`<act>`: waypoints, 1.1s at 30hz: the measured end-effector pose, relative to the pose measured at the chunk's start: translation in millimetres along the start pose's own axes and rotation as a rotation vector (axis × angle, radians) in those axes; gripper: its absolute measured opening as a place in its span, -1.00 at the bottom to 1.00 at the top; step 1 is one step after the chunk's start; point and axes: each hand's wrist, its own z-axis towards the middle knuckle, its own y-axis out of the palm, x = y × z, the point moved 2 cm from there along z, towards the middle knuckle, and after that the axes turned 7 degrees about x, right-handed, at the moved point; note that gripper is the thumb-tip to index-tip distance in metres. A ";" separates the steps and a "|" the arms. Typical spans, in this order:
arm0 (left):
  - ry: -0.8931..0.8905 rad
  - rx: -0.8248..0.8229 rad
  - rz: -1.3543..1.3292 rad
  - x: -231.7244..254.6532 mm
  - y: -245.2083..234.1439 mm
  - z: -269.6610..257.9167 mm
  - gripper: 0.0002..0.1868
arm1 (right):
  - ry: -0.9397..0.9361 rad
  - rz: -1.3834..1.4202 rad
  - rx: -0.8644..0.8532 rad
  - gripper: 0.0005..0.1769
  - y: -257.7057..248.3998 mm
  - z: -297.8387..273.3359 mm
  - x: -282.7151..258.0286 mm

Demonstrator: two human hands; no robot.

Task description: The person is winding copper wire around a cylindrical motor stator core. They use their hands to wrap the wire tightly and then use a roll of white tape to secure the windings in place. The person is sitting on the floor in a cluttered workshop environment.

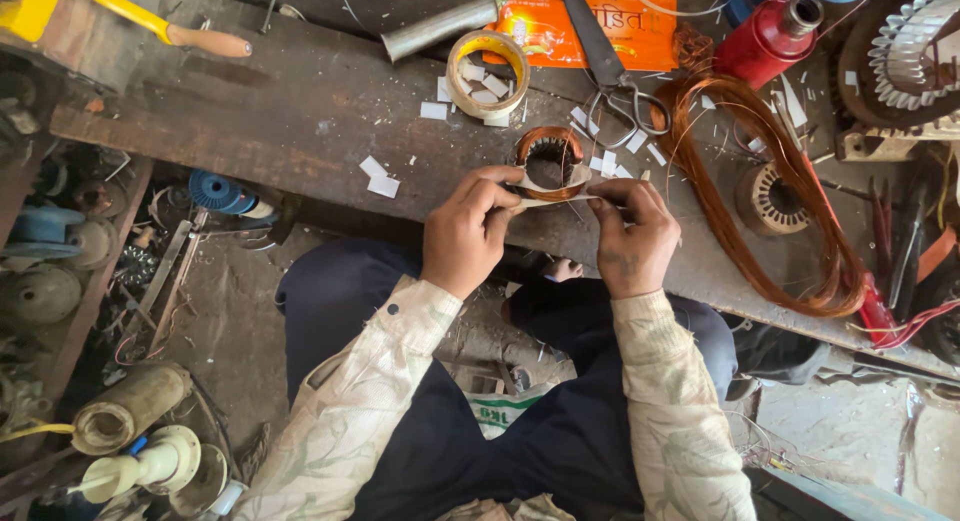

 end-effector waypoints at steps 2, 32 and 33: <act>0.000 0.015 0.010 1.8 0.2 0.5 -0.86 | 0.020 -0.011 0.001 -0.87 0.1 0.5 -0.2; -0.124 -0.048 -0.165 -21.9 2.3 24.8 -0.78 | 0.281 0.206 -0.064 -0.82 20.6 13.6 45.1; -0.201 -0.061 -0.200 -23.7 2.8 24.2 -0.77 | 0.319 0.232 -0.063 -0.82 20.1 12.4 43.6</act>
